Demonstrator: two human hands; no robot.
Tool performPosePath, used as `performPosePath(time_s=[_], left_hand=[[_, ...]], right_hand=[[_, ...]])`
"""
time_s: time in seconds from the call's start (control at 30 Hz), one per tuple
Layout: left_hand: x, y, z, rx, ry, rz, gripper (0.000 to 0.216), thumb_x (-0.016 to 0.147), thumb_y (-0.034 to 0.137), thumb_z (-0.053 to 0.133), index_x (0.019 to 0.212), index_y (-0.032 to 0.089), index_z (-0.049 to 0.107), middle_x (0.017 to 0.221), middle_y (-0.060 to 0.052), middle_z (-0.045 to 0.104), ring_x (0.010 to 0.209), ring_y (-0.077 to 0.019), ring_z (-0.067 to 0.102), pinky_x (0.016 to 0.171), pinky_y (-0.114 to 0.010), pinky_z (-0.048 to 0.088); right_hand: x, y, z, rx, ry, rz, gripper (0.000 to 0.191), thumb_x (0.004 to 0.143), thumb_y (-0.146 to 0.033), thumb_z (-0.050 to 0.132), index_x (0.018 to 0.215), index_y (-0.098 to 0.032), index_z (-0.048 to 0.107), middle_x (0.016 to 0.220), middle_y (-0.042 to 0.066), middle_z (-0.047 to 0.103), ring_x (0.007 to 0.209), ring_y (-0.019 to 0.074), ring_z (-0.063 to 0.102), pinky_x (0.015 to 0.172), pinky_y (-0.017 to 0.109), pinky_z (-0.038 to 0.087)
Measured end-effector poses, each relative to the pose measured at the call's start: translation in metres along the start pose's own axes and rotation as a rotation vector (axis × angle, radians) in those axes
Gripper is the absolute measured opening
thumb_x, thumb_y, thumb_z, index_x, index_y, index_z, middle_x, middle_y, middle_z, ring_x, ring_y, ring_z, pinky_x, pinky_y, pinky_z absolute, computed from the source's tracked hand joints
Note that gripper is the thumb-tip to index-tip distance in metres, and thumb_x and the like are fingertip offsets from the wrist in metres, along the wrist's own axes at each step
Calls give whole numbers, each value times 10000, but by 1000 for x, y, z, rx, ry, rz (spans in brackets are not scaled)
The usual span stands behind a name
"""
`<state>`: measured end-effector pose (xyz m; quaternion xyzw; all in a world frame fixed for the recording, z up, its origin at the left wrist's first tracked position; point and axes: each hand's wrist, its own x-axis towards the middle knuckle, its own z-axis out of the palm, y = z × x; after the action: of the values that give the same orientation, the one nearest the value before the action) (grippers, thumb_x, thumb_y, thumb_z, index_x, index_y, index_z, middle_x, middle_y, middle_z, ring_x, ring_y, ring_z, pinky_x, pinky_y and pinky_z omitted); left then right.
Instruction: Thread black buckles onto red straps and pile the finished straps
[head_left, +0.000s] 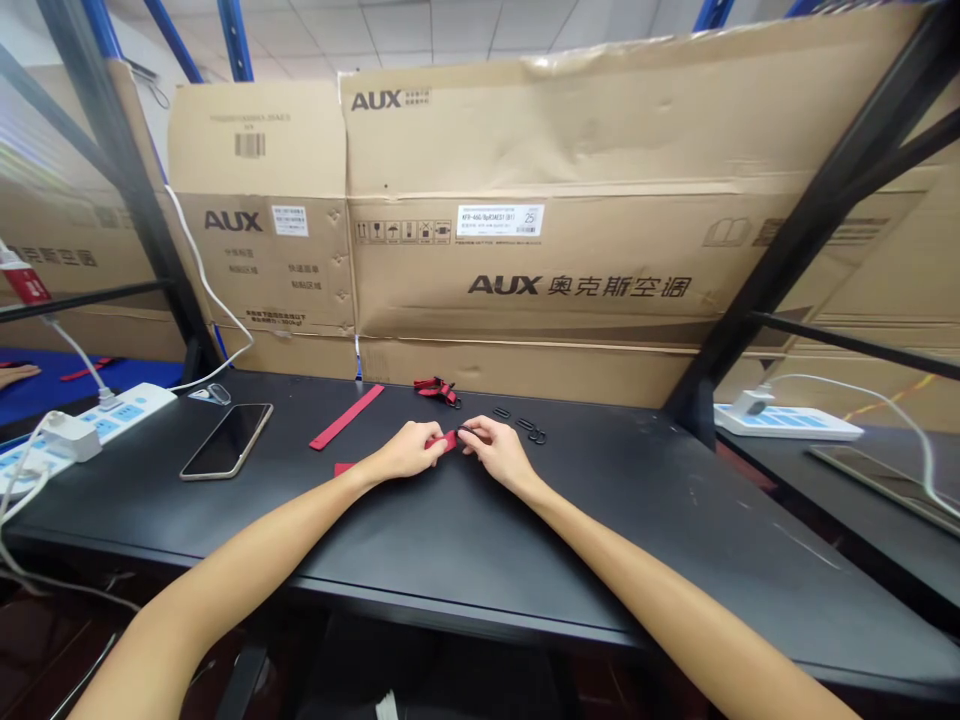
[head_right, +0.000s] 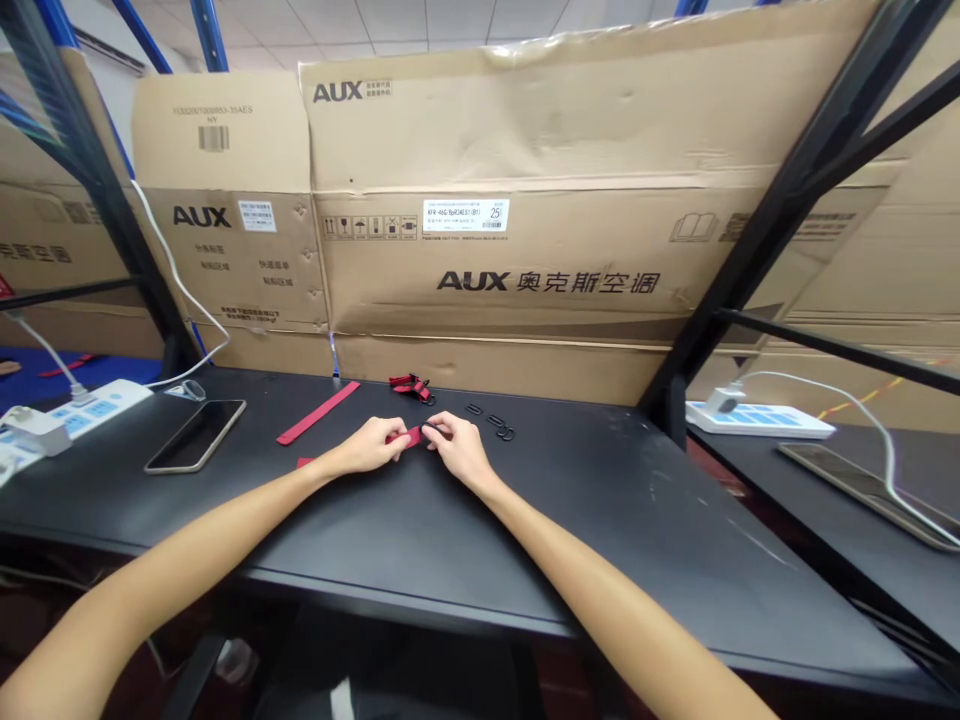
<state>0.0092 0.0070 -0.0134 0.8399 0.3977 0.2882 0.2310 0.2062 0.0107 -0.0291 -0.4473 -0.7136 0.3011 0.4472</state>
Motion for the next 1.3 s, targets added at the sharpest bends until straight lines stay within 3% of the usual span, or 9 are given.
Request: performPosePath(time_s=[0.27,0.43,0.87,1.07,1.3], left_hand=[[-2,7,-1,-124,-27,-10,205,845,298,441,758,160,565,616,-3,666,529,-109,560,573,-210,404],[0,4,1,-159,-22,-44,217,842,313,447,764,152,570,595,-10,666,517,-114,570,553,-205,402],[0,6,1,-142,36,-48,222,851,290,432,767,144,577,581,-10,657,469,-100,546,513,-195,392],[0,6,2,-139,46,-16,203,863,290,427,783,157,558,584,4,650,478,-95,542,537,-199,404],[-2,3,5,-109,12,50,166,866,247,425,787,163,545,622,8,656,500,-88,531,553,-196,397]], right_hand=[[2,3,-1,67,76,29,290,723,-412,613,863,-157,618,738,51,687,673,181,632,633,302,499],[2,1,2,199,-7,30,314,718,-404,645,890,-146,598,714,47,681,650,172,637,594,293,512],[-7,-6,11,256,-97,-10,396,738,-398,658,1058,-165,638,1031,92,682,863,226,668,738,368,569],[-1,-4,7,341,-56,38,403,790,-464,585,1054,-162,624,829,63,689,755,198,671,637,326,553],[-2,-2,7,209,-118,-8,329,731,-453,641,877,-158,657,800,39,671,705,158,610,611,275,496]])
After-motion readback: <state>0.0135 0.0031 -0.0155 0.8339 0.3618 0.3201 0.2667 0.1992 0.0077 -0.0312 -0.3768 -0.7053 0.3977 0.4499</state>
